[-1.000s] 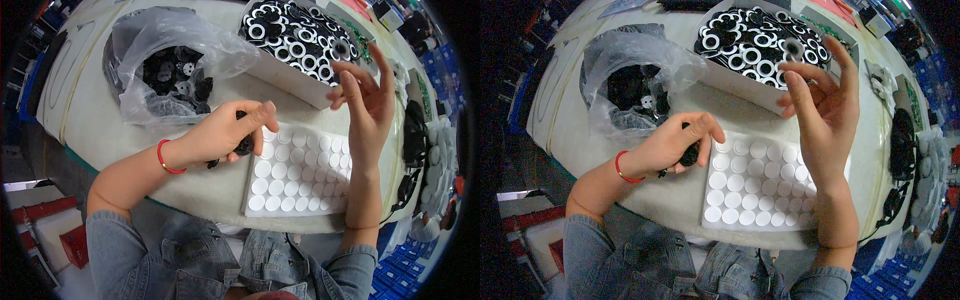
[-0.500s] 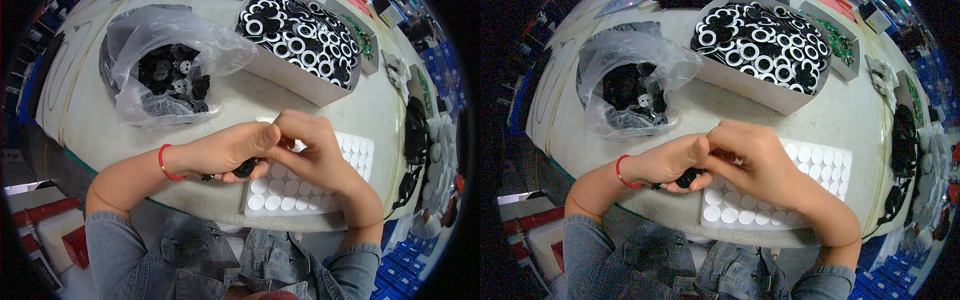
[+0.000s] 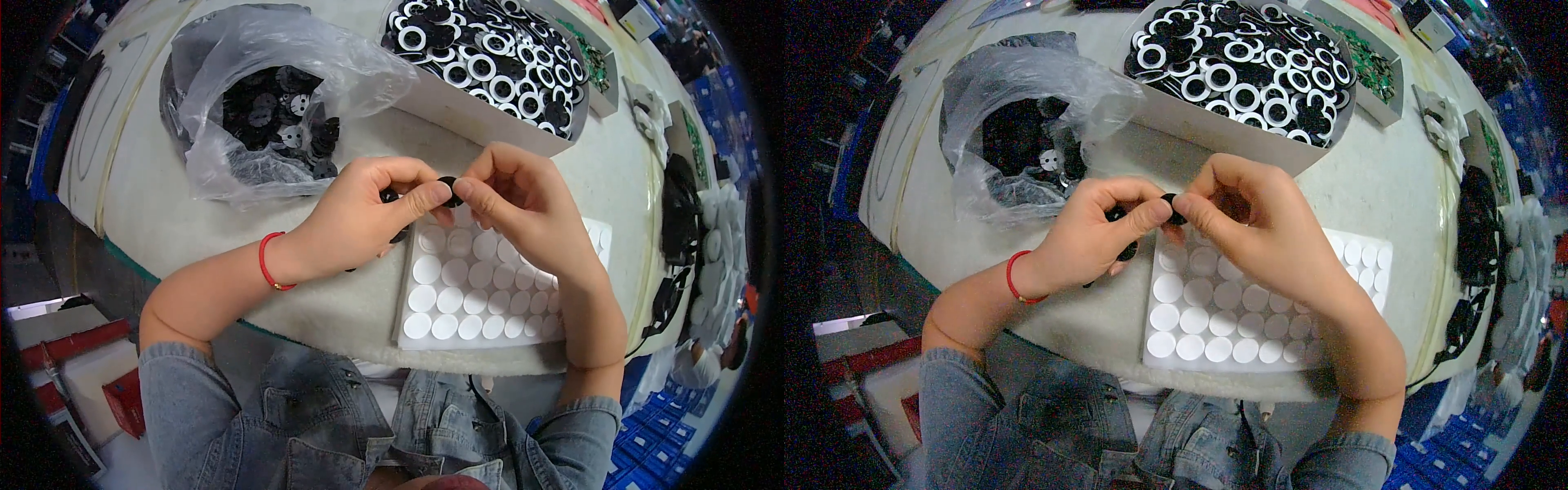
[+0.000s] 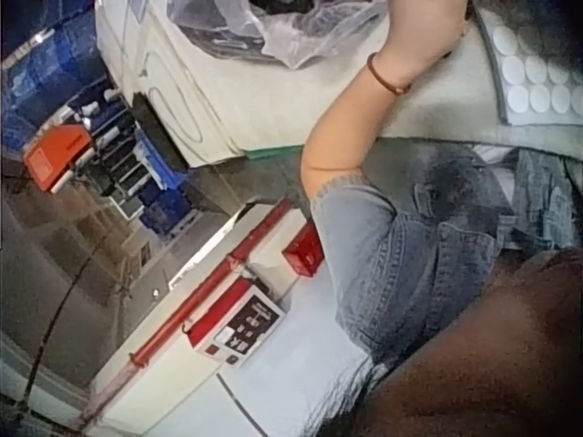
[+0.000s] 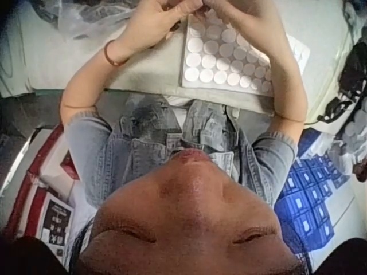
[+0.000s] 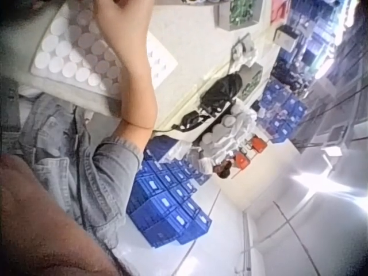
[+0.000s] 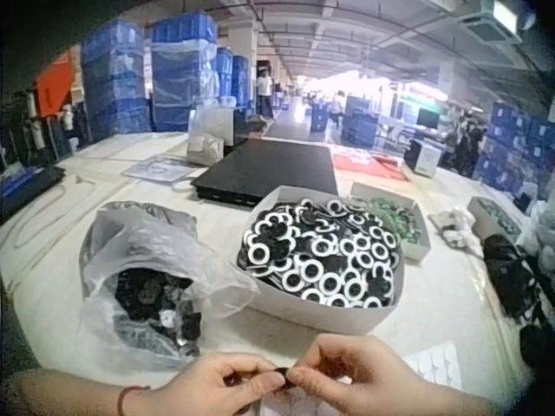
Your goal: The person assembles small black components and white rings into a white plastic grid tray by hand, taking the parts from a plastic bag and a parts box.
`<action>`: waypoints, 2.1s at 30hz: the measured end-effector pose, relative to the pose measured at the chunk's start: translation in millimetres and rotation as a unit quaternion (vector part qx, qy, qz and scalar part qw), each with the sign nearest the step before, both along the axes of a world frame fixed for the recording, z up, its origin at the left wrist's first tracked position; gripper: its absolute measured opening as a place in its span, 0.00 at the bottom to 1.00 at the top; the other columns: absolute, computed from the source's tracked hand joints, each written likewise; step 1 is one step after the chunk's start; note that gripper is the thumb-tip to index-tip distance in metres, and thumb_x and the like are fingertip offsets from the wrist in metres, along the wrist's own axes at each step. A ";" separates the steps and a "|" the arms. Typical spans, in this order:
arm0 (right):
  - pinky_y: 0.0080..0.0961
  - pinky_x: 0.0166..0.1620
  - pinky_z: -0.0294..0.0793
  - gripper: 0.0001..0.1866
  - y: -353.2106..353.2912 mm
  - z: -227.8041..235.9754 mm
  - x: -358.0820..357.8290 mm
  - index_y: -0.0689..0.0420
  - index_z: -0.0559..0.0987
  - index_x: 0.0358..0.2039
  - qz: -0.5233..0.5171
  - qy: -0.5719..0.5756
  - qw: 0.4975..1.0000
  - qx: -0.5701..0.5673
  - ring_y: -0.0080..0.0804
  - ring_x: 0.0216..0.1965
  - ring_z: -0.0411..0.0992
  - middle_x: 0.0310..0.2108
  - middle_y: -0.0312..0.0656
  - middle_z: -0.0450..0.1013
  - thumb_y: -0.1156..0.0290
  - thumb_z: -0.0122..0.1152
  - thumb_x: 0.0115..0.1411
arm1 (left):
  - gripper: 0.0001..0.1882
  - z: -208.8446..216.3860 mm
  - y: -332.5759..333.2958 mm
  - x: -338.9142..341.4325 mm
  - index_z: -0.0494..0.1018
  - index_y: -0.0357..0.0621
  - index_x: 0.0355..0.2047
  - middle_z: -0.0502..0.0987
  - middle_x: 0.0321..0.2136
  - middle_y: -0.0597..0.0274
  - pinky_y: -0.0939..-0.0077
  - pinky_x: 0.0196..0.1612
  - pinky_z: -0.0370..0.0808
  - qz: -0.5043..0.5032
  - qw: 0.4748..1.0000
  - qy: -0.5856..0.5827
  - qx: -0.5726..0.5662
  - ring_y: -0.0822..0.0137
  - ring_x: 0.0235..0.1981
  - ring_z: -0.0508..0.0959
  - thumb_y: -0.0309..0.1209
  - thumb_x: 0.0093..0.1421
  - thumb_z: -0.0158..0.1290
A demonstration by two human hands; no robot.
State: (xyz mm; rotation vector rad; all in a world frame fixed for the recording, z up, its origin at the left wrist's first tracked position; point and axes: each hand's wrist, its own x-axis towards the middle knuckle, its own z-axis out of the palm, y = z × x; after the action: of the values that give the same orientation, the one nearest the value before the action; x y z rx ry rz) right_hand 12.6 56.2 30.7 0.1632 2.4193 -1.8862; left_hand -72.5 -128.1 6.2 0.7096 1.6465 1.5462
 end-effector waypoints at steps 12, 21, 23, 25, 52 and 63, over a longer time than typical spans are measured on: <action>0.39 0.34 0.72 0.05 -18.2 -1.2 7.6 0.64 0.74 0.26 0.274 0.091 0.922 0.256 0.48 0.31 0.72 0.27 0.47 0.68 0.77 0.59 0.48 | 0.12 -7.3 -3.1 -17.7 0.80 0.39 0.37 0.73 0.17 0.74 0.89 0.12 0.57 0.035 0.999 -0.014 -0.027 0.86 0.10 0.63 0.35 0.62 0.55; 0.40 0.37 0.71 0.05 -12.6 -1.8 12.6 0.65 0.72 0.26 0.384 0.109 0.881 0.256 0.50 0.33 0.70 0.28 0.49 0.67 0.78 0.56 0.47 | 0.12 -9.4 2.0 -17.7 0.74 0.38 0.40 0.80 0.28 0.63 0.90 0.12 0.57 0.008 0.998 -0.066 0.019 0.85 0.10 0.62 0.35 0.64 0.52; 0.40 0.38 0.70 0.05 -14.1 1.6 16.9 0.65 0.72 0.26 0.448 0.087 0.871 0.181 0.50 0.34 0.70 0.28 0.49 0.67 0.78 0.56 0.48 | 0.12 -7.2 -0.1 -16.8 0.73 0.38 0.40 0.81 0.32 0.61 0.90 0.12 0.57 0.002 0.997 -0.076 0.007 0.86 0.10 0.61 0.35 0.64 0.51; 0.38 0.38 0.70 0.05 -17.1 4.7 20.3 0.64 0.71 0.27 0.530 0.072 0.843 0.053 0.49 0.35 0.69 0.30 0.50 0.66 0.75 0.54 0.53 | 0.12 -3.9 -0.1 -16.0 0.71 0.39 0.41 0.81 0.34 0.58 0.90 0.12 0.57 -0.017 0.996 -0.086 -0.005 0.86 0.10 0.61 0.36 0.65 0.49; 0.14 0.23 0.65 0.10 -7.5 -13.0 -0.7 0.63 0.67 0.36 -0.043 0.104 0.992 0.051 0.15 0.20 0.68 0.21 0.36 0.70 0.80 0.58 0.55 | 0.17 -4.3 -3.1 -6.4 0.71 0.37 0.51 0.78 0.25 0.69 0.90 0.13 0.60 -0.054 0.995 -0.082 -0.013 0.86 0.11 0.64 0.30 0.63 0.50; 0.14 0.26 0.64 0.10 -4.0 -11.9 -0.3 0.59 0.66 0.32 -0.038 0.032 0.999 -0.012 0.13 0.24 0.63 0.22 0.32 0.65 0.79 0.60 0.54 | 0.16 -2.7 -2.7 -3.8 0.71 0.37 0.49 0.76 0.22 0.71 0.91 0.12 0.60 -0.030 0.995 -0.093 -0.010 0.86 0.11 0.64 0.29 0.62 0.51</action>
State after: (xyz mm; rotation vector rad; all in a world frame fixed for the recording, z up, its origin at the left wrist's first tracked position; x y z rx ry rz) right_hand 12.3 52.2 18.9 0.1986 2.4628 -1.9813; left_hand -76.3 -130.8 3.6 0.5811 1.4874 1.5042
